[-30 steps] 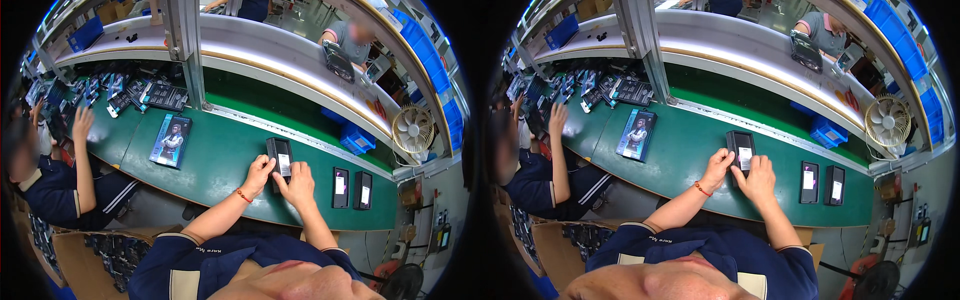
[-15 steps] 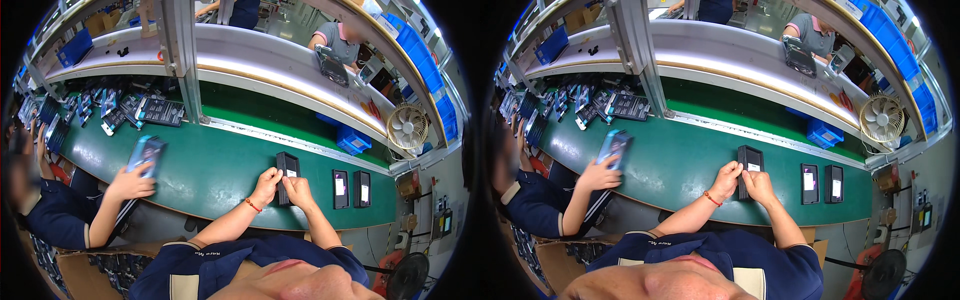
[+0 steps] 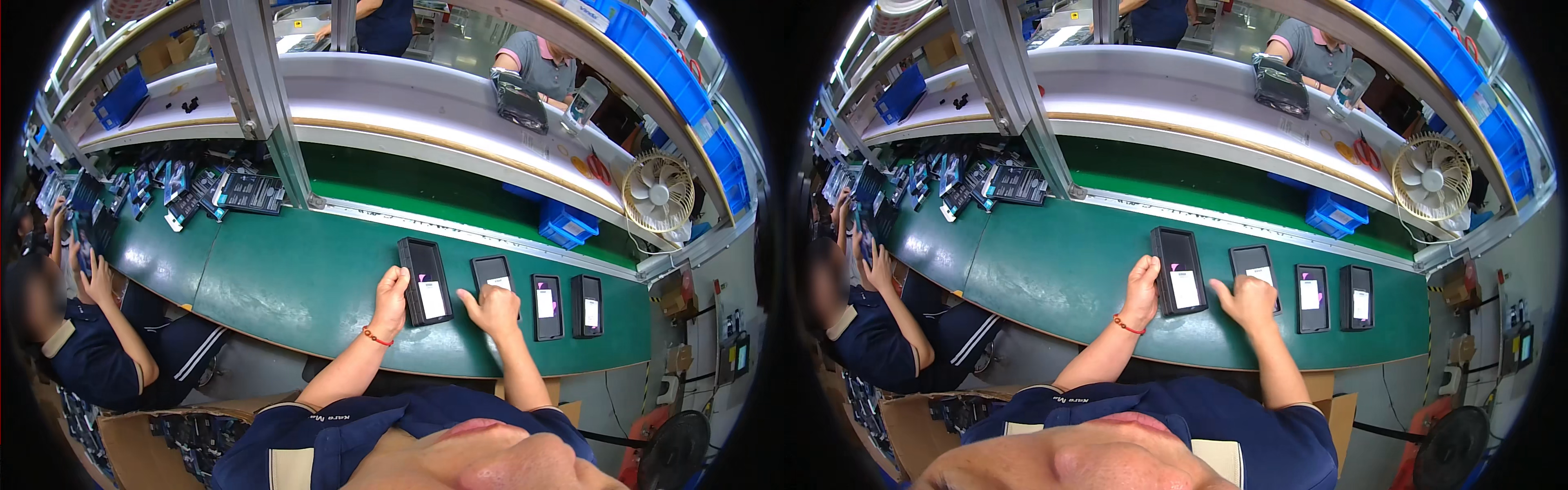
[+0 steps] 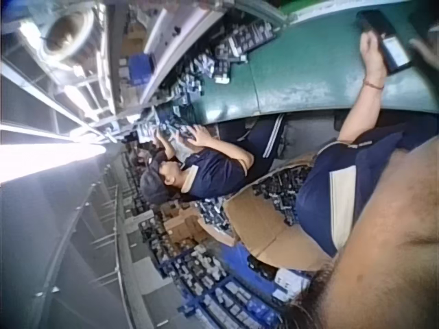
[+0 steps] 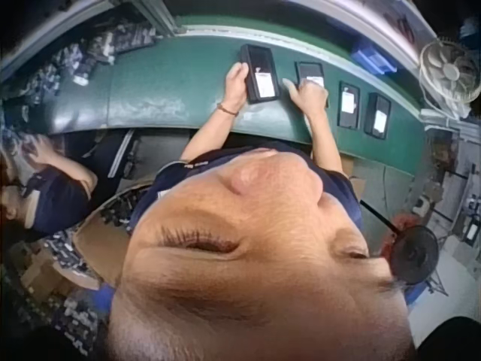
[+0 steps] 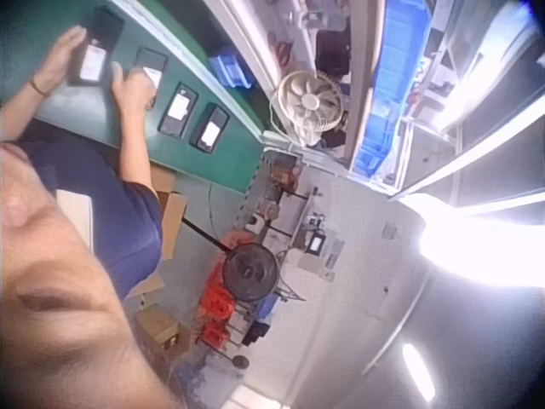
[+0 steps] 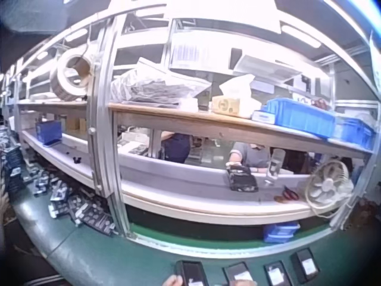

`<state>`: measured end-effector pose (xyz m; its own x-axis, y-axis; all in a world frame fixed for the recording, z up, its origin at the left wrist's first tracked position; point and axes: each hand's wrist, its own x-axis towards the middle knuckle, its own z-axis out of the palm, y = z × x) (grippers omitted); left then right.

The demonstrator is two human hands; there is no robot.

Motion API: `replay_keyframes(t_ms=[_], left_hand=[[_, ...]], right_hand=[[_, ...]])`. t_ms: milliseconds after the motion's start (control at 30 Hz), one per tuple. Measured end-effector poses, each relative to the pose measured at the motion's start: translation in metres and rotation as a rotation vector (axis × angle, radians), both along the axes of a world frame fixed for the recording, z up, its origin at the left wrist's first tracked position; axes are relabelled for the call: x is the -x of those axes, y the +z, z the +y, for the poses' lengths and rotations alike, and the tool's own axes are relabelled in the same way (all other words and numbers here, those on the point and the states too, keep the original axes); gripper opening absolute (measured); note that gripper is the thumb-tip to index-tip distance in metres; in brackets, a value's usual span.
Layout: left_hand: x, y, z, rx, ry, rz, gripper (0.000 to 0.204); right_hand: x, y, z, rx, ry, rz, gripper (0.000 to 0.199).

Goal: Packing electronic components into individual anti-static bags, placing them into display boxes, adding accessories, and finally packing the boxes into a larger shipping carton.

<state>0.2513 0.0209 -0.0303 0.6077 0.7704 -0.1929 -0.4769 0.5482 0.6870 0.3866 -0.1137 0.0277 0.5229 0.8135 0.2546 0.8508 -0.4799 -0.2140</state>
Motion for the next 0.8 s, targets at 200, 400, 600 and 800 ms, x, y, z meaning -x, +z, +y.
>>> replay_keyframes(t_ms=[200,400,600,800], left_hand=[[0.002,-0.016,-0.008,-0.157,-0.076,-0.088,0.022],[0.006,-0.014,-0.007,-0.122,-0.061,-0.094,0.022],[0.005,-0.024,-0.008,-0.136,-0.082,-0.065,0.023],[0.008,-0.021,-0.006,-0.156,-0.079,-0.044,0.023]], right_hand=[[0.051,-0.007,0.048,-0.167,0.283,0.353,0.044],[0.060,-0.022,0.058,-0.278,0.315,0.413,0.034],[0.062,-0.012,0.050,-0.254,0.301,0.481,0.033],[0.065,-0.010,0.051,-0.258,0.295,0.500,0.033]])
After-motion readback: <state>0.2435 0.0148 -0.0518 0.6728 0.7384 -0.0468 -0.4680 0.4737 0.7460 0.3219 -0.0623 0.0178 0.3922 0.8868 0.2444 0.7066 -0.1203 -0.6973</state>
